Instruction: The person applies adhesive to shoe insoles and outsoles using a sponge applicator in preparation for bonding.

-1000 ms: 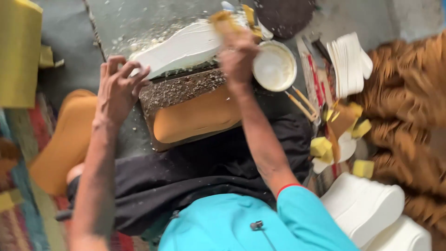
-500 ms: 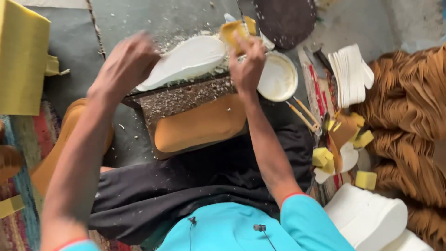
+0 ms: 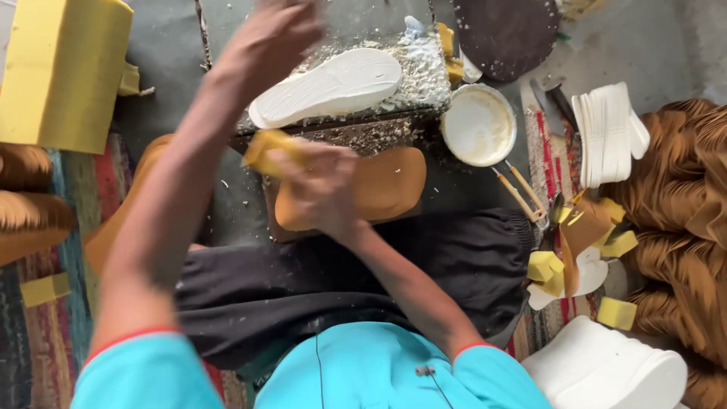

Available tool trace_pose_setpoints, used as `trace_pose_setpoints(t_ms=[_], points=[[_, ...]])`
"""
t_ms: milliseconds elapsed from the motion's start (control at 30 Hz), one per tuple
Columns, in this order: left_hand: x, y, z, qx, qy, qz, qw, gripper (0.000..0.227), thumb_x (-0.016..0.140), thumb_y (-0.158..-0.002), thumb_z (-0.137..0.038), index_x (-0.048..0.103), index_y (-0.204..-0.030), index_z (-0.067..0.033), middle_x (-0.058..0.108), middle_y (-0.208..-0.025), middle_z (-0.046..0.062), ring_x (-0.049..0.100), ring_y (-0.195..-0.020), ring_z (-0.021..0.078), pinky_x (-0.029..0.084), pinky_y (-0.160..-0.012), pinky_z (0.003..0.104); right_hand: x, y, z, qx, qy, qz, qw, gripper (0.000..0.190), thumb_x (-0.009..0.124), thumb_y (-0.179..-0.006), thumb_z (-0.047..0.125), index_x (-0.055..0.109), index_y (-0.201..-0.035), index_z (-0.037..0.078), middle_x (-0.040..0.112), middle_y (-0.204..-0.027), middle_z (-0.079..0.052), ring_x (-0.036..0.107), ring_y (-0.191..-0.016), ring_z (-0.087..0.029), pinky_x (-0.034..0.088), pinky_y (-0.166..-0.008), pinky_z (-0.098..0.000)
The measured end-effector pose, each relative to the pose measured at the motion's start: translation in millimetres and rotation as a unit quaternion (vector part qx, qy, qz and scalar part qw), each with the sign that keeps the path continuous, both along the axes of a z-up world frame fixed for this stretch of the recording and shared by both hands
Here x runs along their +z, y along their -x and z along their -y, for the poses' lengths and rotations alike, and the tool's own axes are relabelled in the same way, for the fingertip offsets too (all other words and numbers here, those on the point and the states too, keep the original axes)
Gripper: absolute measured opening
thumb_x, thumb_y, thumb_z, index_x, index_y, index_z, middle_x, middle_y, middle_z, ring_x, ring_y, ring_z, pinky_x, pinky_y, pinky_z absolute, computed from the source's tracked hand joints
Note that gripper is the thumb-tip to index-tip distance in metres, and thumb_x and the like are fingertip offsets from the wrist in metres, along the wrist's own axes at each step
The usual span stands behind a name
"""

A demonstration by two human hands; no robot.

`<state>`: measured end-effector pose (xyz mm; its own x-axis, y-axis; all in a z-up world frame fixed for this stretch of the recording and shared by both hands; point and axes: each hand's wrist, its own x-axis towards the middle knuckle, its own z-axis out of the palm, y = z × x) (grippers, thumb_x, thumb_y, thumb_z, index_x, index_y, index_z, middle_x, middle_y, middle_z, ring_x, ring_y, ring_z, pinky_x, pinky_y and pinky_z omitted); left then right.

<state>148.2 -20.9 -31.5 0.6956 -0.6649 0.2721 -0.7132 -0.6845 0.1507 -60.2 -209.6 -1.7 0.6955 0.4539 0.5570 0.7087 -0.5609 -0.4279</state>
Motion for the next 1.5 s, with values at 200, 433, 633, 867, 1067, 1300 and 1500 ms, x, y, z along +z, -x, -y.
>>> trace_pose_setpoints(t_ms=[200, 433, 633, 867, 1067, 1300, 1500], points=[[62.9, 120.6, -50.0, 0.076, -0.042, -0.029, 0.996, 0.035, 0.088, -0.066, -0.031, 0.082, -0.099, -0.0221, 0.057, -0.137, 0.001, 0.039, -0.138, 0.0296, 0.033, -0.115, 0.047, 21.0, -33.0, 12.5, -0.197, -0.067, -0.035, 0.977, 0.053, 0.070, -0.089, 0.003, 0.067, -0.138, 0.020, 0.060, -0.127, -0.015, 0.055, -0.118, -0.031, 0.040, -0.102, -0.0482], [64.8, 103.0, -40.3, 0.097, -0.133, -0.016, 0.986, 0.017, 0.083, -0.075, -0.044, 0.082, -0.090, -0.0363, 0.053, -0.145, -0.005, 0.036, -0.136, 0.0244, 0.032, -0.116, 0.041, -9.7, -69.8, 122.6, -0.218, 0.034, -0.007, 0.975, 0.045, 0.065, -0.084, -0.002, 0.065, -0.126, 0.014, 0.062, -0.115, -0.013, 0.060, -0.108, -0.029, 0.044, -0.094, -0.0475], [75.4, 94.9, -30.9, 0.051, -0.171, -0.002, 0.984, 0.029, 0.082, -0.063, -0.046, 0.082, -0.090, -0.0335, 0.049, -0.143, -0.004, 0.035, -0.137, 0.0234, 0.032, -0.117, 0.041, -4.3, -67.3, 173.7, -0.276, -0.170, -0.076, 0.943, 0.040, 0.072, -0.098, 0.017, 0.070, -0.136, 0.005, 0.063, -0.123, -0.016, 0.065, -0.113, -0.029, 0.055, -0.096, -0.0403], [97.7, 139.4, -61.4, 0.150, 0.043, 0.022, 0.988, 0.014, 0.083, -0.089, -0.030, 0.083, -0.100, -0.0218, 0.062, -0.132, 0.003, 0.049, -0.135, 0.0264, 0.042, -0.113, 0.041, 12.8, -85.7, 121.7, -0.274, -0.219, -0.062, 0.934, 0.041, 0.077, -0.097, 0.030, 0.070, -0.130, 0.009, 0.069, -0.125, -0.013, 0.067, -0.114, -0.026, 0.053, -0.099, -0.0380], [152.5, 251.4, -64.5, 0.288, 0.222, -0.019, 0.931, 0.012, 0.084, -0.096, -0.012, 0.079, -0.106, -0.0098, 0.072, -0.103, 0.006, 0.061, -0.103, 0.0226, 0.045, -0.095, 0.034, 29.1, -85.1, 99.7, -0.193, -0.008, 0.051, 0.980, 0.044, 0.082, -0.088, 0.036, 0.073, -0.124, 0.013, 0.062, -0.130, -0.014, 0.060, -0.127, -0.035, 0.050, -0.105, -0.0477], [145.2, 321.1, -64.2, 0.286, 0.312, -0.049, 0.905, 0.015, 0.082, -0.093, -0.005, 0.078, -0.107, -0.0060, 0.073, -0.098, 0.004, 0.055, -0.098, 0.0190, 0.040, -0.091, 0.027, 33.5, -13.8, 83.4, -0.055, -0.279, -0.229, 0.931, 0.050, 0.082, -0.091, 0.011, 0.065, -0.138, 0.008, 0.061, -0.139, -0.013, 0.067, -0.103, -0.020, 0.057, -0.082, -0.0305], [103.4, 350.6, -44.4, 0.294, 0.354, -0.104, 0.882, 0.013, 0.079, -0.091, 0.000, 0.078, -0.103, -0.0037, 0.073, -0.097, 0.004, 0.055, -0.100, 0.0192, 0.045, -0.093, 0.028, -15.9, 67.4, 107.8, -0.019, -0.436, -0.301, 0.848, 0.031, 0.076, -0.098, 0.002, 0.069, -0.128, -0.002, 0.062, -0.127, -0.013, 0.066, -0.107, -0.016, 0.057, -0.096, -0.0284]])
